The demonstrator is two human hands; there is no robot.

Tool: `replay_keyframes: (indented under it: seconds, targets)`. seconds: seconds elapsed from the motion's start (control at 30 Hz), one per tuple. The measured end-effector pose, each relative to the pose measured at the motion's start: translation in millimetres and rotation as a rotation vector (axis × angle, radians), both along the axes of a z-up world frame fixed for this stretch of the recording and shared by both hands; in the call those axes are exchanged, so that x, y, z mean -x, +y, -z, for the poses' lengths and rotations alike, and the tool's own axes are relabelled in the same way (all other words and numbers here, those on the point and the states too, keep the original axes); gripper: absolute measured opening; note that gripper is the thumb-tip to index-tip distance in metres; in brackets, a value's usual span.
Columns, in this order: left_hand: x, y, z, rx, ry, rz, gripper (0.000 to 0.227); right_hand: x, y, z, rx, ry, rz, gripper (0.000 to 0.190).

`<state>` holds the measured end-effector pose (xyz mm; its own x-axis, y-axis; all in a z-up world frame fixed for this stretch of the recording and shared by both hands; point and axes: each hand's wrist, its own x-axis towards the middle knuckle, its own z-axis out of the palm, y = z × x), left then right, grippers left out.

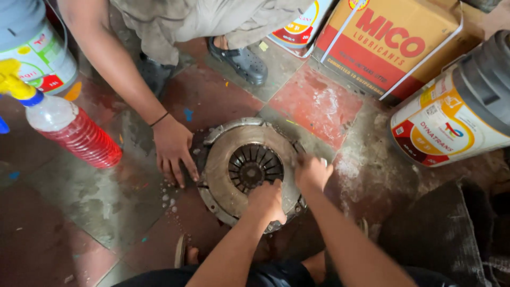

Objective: Cleaning a car clutch assembly using a spray bottle and hands.

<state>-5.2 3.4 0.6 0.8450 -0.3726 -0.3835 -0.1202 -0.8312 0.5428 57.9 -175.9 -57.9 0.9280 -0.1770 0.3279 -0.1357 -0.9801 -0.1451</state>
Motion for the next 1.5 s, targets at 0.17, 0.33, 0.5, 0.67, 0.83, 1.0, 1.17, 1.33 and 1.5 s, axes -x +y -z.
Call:
replay_keyframes:
  seconds: [0.17, 0.33, 0.5, 0.67, 0.83, 1.0, 1.17, 1.33, 1.5]
  targets:
    - [-9, -1, -6, -0.037, 0.078, 0.043, 0.097, 60, 18, 1, -0.029, 0.02, 0.006, 0.014]
    - [3, -8, 10, -0.065, 0.016, 0.04, 0.093, 4, 8, 8, 0.051, 0.098, 0.028, 0.015]
    - [-10, -14, 40, -0.029, -0.043, -0.011, 0.088, 64, 21, 10, -0.067, 0.076, 0.046, 0.015]
    - [-9, -9, 21, -0.08, 0.006, 0.048, 0.089, 15, 18, 17, 0.057, -0.007, 0.04, 0.015]
    - [-13, -18, 55, -0.083, -0.005, 0.057, 0.094, 26, 17, 21, 0.067, -0.09, -0.003, 0.012]
    - [-8, -8, 6, -0.123, 0.076, 0.061, 0.101, 16, 18, 21, 0.119, -0.075, 0.028, 0.016]
    - [-5, -4, -4, -0.14, 0.085, 0.128, 0.098, -7, 7, 18, 0.163, -0.035, 0.034, 0.017]
    - [-24, -32, 95, -0.075, -0.094, 0.018, 0.075, 44, 32, 3, 0.034, -0.06, 0.081, 0.014]
    - [-4, -8, 13, -0.122, -0.011, 0.082, 0.096, -25, 18, 11, 0.138, -0.016, 0.033, 0.013]
